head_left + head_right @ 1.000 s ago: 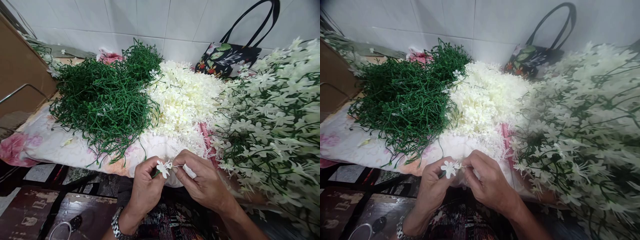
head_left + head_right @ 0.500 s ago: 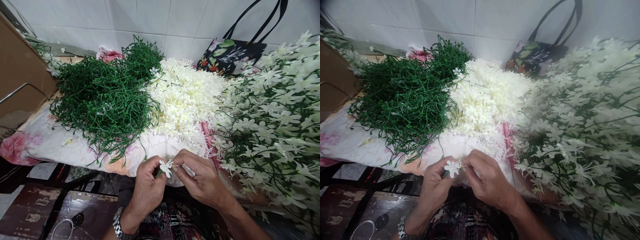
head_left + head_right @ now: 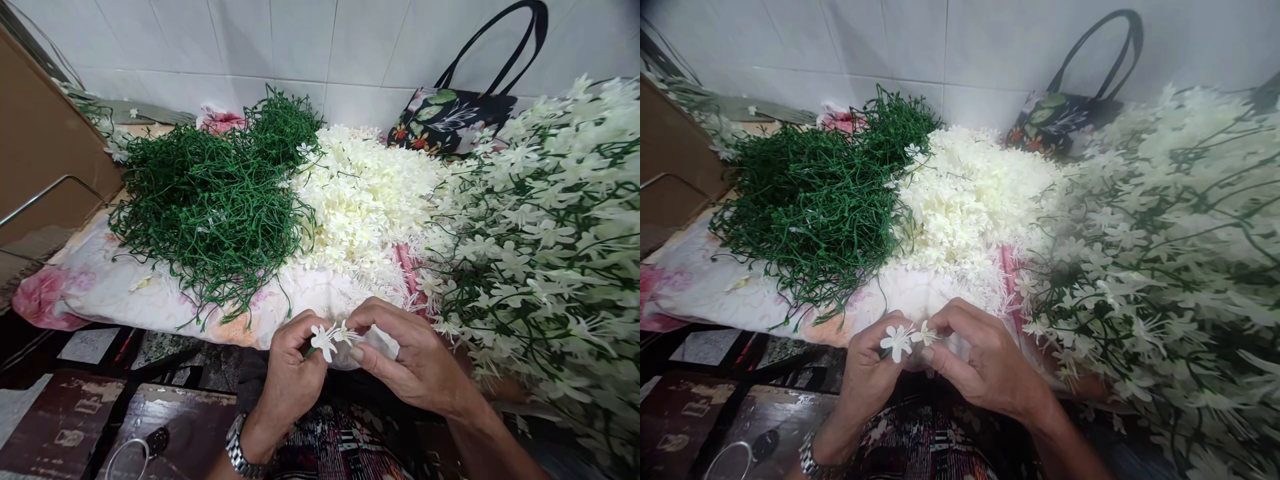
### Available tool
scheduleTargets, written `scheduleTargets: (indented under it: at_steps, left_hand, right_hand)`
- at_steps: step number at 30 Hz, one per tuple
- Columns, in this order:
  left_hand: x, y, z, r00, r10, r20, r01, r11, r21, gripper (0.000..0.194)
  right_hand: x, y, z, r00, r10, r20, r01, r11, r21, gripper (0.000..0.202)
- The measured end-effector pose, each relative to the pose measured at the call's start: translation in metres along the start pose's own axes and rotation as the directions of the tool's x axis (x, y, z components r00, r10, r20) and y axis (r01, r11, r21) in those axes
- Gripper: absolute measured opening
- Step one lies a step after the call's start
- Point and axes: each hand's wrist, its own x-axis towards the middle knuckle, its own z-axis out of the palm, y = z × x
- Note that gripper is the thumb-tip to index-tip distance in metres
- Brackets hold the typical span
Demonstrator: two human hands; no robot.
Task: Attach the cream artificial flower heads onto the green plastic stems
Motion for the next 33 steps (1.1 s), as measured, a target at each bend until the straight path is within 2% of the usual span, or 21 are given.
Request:
scheduleTargets:
  at_steps: [6, 12, 21, 33]
  left_hand:
    - [-0.002, -0.003, 0.001, 0.992, 0.127, -0.004, -0.126, 0.988, 0.092, 0.02]
    - [-0.003, -0.007, 0.001, 0.983, 0.182, 0.017, -0.183, 0.979, 0.087, 0.019]
    - [-0.003, -0.011, 0.004, 0.982, 0.189, 0.029, -0.191, 0.967, 0.17, 0.023]
    - [-0.002, -0.014, 0.005, 0.977, 0.195, 0.081, -0.209, 0.952, 0.223, 0.022]
  right_hand:
    - [0.0, 0.001, 0.003, 0.999, -0.02, -0.047, 0.021, 1.0, 0.008, 0.01]
    - [0.001, 0.001, 0.008, 0.992, -0.076, -0.102, 0.071, 0.996, -0.055, 0.012]
    - [-0.002, 0.011, 0.016, 0.994, -0.081, -0.07, 0.078, 0.996, -0.043, 0.014]
    - [-0.007, 0.016, 0.022, 0.993, -0.07, -0.094, 0.067, 0.997, -0.034, 0.013]
